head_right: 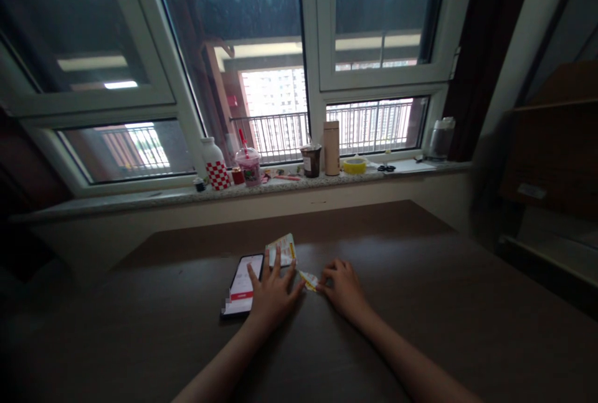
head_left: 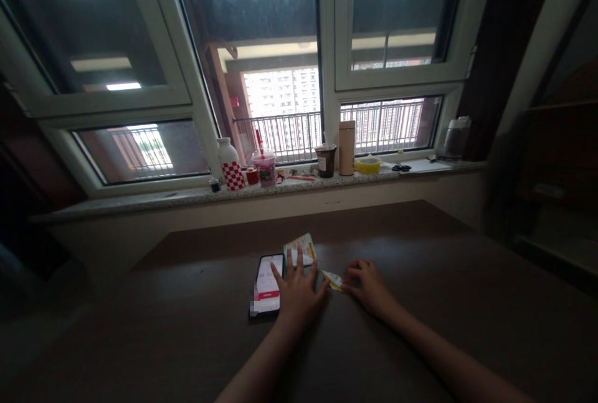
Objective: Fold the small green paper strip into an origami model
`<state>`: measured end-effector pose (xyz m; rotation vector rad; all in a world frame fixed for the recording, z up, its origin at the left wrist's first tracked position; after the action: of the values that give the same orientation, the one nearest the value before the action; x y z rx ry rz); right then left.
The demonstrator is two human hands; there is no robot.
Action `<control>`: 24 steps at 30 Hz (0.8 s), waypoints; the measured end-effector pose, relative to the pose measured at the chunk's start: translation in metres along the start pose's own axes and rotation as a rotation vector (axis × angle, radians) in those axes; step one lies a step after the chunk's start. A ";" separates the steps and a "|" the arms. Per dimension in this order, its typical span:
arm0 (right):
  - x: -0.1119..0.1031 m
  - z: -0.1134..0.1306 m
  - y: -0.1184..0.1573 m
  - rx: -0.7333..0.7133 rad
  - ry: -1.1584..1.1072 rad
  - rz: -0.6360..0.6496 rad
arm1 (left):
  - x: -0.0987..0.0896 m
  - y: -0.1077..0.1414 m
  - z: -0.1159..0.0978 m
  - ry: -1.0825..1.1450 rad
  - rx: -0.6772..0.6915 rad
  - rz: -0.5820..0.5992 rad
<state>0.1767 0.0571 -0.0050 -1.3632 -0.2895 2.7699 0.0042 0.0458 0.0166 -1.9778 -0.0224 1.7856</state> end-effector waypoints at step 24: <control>0.003 -0.004 -0.001 -0.014 -0.024 0.001 | 0.014 0.009 -0.026 0.151 0.064 0.157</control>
<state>0.1783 0.0591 -0.0093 -1.3340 -0.3099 2.7928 0.0277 0.0333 0.0015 -2.1126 0.2429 1.7020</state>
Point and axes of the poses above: each hand's wrist, its own y-axis away from the middle knuckle, its own x-axis out of the palm, z = x × y, the point moved 7 cm from there along -y, towards the middle knuckle, and after that the axes turned 7 degrees about x, right-handed, at the moved point
